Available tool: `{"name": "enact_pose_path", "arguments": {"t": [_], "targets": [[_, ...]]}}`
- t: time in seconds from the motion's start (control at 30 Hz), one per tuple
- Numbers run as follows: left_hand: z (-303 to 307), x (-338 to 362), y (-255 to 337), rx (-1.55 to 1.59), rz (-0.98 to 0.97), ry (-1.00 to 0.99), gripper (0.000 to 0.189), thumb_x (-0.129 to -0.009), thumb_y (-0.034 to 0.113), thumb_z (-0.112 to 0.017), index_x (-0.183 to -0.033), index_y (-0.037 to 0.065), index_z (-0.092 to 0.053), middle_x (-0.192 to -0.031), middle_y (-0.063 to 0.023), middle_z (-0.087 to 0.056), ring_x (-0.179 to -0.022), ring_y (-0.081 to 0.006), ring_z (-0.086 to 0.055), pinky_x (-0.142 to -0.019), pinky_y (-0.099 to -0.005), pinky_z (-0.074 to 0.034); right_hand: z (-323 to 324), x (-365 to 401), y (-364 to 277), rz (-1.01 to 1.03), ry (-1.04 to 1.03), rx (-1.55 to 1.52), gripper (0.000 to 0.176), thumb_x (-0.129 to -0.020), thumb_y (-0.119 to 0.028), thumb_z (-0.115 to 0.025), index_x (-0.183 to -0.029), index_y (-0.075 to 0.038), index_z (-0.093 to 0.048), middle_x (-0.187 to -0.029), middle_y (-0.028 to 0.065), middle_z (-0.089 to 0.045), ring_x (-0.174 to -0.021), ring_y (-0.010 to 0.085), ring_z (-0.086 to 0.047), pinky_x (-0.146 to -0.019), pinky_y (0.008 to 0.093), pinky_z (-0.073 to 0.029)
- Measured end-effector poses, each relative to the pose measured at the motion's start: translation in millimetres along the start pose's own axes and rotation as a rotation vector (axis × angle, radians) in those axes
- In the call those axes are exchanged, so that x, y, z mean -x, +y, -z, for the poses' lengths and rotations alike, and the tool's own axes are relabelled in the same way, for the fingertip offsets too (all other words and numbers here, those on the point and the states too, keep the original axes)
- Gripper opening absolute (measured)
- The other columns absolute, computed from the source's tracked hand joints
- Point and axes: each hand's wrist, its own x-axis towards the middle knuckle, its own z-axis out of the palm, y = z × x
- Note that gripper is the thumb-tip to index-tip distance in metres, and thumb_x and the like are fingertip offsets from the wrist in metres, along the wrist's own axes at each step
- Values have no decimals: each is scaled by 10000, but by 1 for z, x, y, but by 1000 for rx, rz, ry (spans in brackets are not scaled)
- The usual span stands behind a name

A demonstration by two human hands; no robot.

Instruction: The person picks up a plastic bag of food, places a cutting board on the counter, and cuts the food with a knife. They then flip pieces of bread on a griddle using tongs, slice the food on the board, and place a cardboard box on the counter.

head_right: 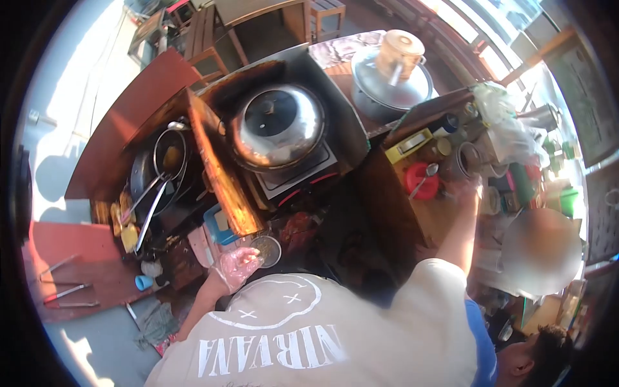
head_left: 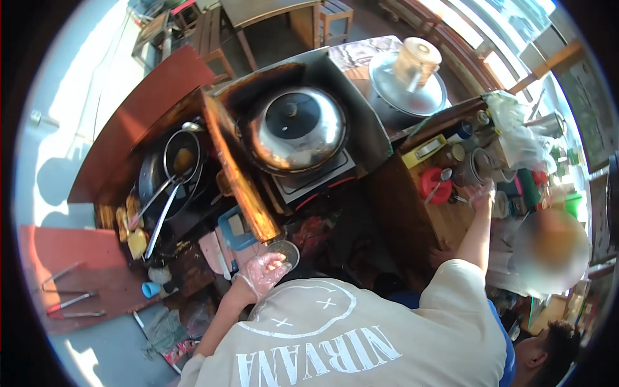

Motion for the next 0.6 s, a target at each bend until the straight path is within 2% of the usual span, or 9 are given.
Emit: {"name": "enact_pose_path", "arguments": {"t": [0.07, 0.1, 0.13, 0.2, 0.27, 0.3, 0.33, 0.47, 0.6], "targets": [[2, 5, -7, 28, 14, 27, 327, -900, 290, -706, -1082, 19, -692, -872, -177, -713, -815, -274, -700, -757, -370, -538, 57, -56, 45, 924, 278, 933, 273, -920, -191, -579, -1132, -24, -622, -1005, 154, -689, -861, 312, -687, -727, 458, -568], [2, 6, -13, 27, 60, -1, 309, -901, 290, -703, -1042, 14, -692, -854, -177, -708, -809, -265, -697, -751, -370, -534, 35, -34, 29, 908, 553, 1201, 129, -882, -86, -593, -978, -61, -676, -888, 114, -698, -729, 258, -672, -622, 406, -534], [2, 7, -18, 27, 106, -26, 297, -903, 289, -699, -1002, 9, -692, -837, -177, -702, -803, -255, -695, -744, -370, -530, 8, -6, 33, 1036, 475, 1111, 112, -882, -67, -590, -948, -78, -680, -873, 103, -700, -712, 246, -671, -609, 399, -535], [2, 9, -26, 26, 101, 5, 272, -901, 273, -692, -946, 5, -686, -818, -180, -694, -788, -261, -693, -728, -377, -525, -126, 150, 16, 1268, 283, 943, 133, -881, -29, -583, -887, -111, -688, -842, 82, -705, -679, 222, -668, -585, 386, -536], [5, 12, -33, -27, -13, -23, 242, -891, 249, -689, -951, 14, -685, -844, -176, -702, -793, -295, -691, -732, -398, -524, -222, 244, 18, 1556, -44, 911, 117, -853, -47, -611, -802, -125, -682, -805, 66, -704, -664, 200, -660, -589, 382, -539], [8, 16, -35, -12, 25, 13, 242, -891, 249, -689, -951, 14, -685, -844, -176, -702, -793, -295, -691, -732, -398, -524, -257, 265, 35, 1208, -276, 474, 119, -790, -30, -619, -786, -128, -686, -785, 61, -700, -665, 200, -655, -608, 366, -539], [9, 18, -37, -15, 24, -4, 226, -884, 236, -687, -947, 20, -681, -862, -173, -705, -810, -312, -689, -743, -407, -524, -290, 306, 29, 1506, -399, 817, 152, -844, -63, -576, -763, -35, -701, -740, 91, -690, -684, 201, -685, -622, 307, -539], [9, 36, -61, 7, -19, 54, 173, -883, 191, -698, -897, 21, -672, -825, -144, -710, -772, -300, -689, -726, -388, -531, -380, 399, 70, 1367, -1076, 642, 67, -801, -24, -629, -752, -35, -673, -736, 102, -698, -667, 232, -682, -640, 357, -535], [2, 65, -97, 80, 48, 124, 162, -867, 176, -701, -933, 30, -671, -862, -144, -712, -810, -286, -695, -740, -393, -535, -441, 477, 46, 1513, -1694, 696, 69, -759, -45, -681, -714, -47, -629, -722, 92, -693, -675, 266, -694, -656, 353, -545]]}}
